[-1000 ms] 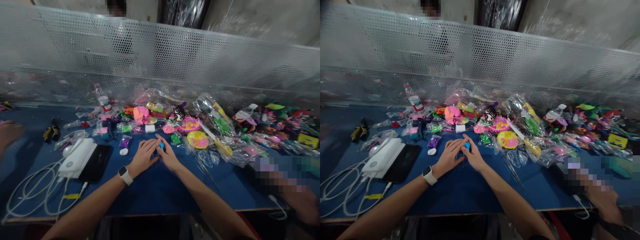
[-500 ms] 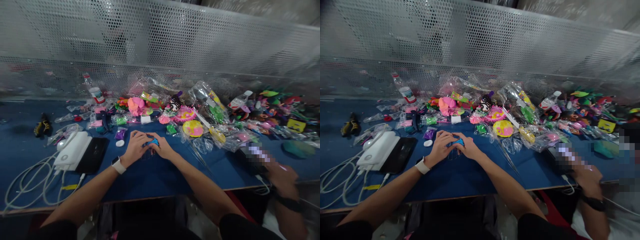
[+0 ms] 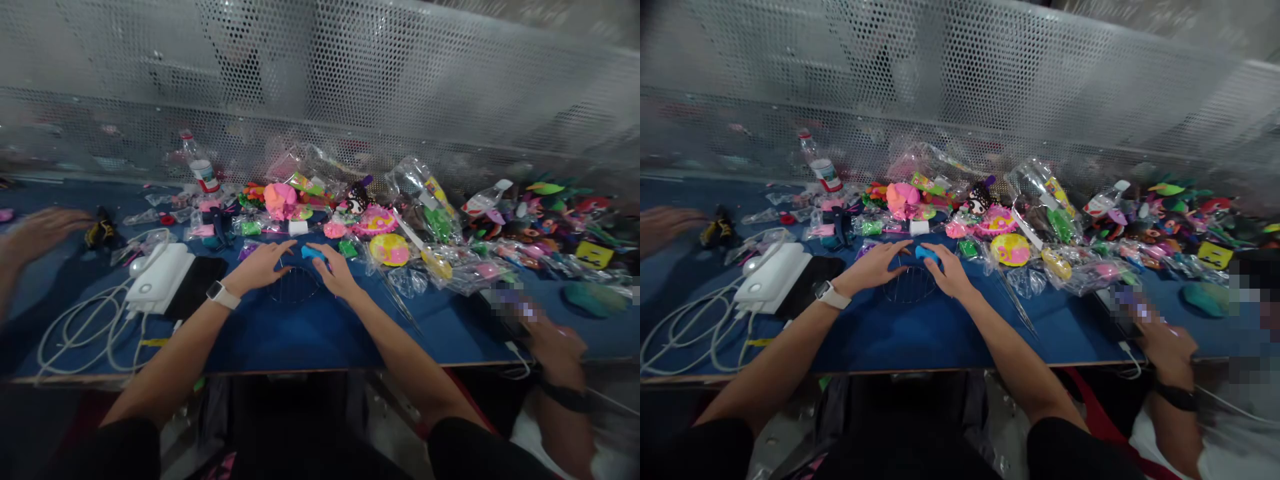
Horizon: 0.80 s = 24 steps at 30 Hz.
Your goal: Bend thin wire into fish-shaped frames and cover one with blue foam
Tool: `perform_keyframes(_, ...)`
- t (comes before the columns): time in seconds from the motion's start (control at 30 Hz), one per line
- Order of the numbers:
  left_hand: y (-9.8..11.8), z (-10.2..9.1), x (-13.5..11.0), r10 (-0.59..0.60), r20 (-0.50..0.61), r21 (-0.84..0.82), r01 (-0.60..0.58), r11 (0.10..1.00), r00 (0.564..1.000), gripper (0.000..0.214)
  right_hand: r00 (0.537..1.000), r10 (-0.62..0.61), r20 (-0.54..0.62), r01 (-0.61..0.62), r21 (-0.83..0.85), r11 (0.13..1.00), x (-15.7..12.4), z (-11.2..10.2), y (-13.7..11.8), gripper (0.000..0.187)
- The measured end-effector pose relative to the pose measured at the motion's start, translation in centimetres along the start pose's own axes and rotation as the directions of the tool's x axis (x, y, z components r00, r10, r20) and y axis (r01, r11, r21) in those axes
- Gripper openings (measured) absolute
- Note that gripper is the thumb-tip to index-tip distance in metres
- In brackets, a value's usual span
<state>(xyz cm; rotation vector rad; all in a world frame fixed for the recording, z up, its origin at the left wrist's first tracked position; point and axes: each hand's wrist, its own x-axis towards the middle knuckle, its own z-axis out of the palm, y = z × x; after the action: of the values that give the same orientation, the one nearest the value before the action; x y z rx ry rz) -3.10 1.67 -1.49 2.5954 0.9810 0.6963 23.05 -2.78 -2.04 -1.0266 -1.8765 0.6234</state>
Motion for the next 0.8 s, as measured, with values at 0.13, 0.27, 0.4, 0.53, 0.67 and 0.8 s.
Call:
perform_keyframes(0.13, -0.3, 1.1, 0.2, -0.056, 0.058, -0.024, 0.057, 0.998, 0.997, 0.039, 1.0, -0.014, -0.001, 0.014, -0.033, 0.999, -0.1, 0.4, 0.4, 0.052)
perform_keyframes(0.27, -0.7, 2.3, 1.1, -0.135, 0.087, -0.147, 0.147, 0.978, 0.987, 0.024, 0.997, -0.061, 0.036, 0.065, -0.095, 0.993, -0.2, 1.2, 1.1, 0.061)
perform_keyframes(0.4, -0.7, 2.3, 1.7, -0.22, 0.113, -0.448, 0.247, 0.859, 0.969, 0.027, 0.994, -0.087, -0.06, 0.075, -0.178, 0.981, 0.0, 0.9, 0.4, 0.061)
perform_keyframes(0.53, 0.6, 2.9, 1.4, -0.447, 0.142, -0.81, 0.363, 0.46, 0.883, 0.033, 0.982, -0.158, -0.105, 0.129, -0.244, 0.961, 0.8, 0.5, -0.6, 0.057)
perform_keyframes(0.67, 2.4, 4.1, 0.7, -0.556, 0.174, -0.944, 0.299, 0.142, 0.813, 0.036, 0.977, -0.209, -0.043, 0.184, -0.323, 0.928, 1.1, 1.3, -0.3, 0.049)
perform_keyframes(0.8, 3.5, 4.9, 0.3, -0.543, 0.205, -0.966, 0.259, 0.023, 0.814, 0.026, 0.981, -0.195, -0.01, 0.174, -0.41, 0.896, 0.6, 2.1, 0.7, 0.043)
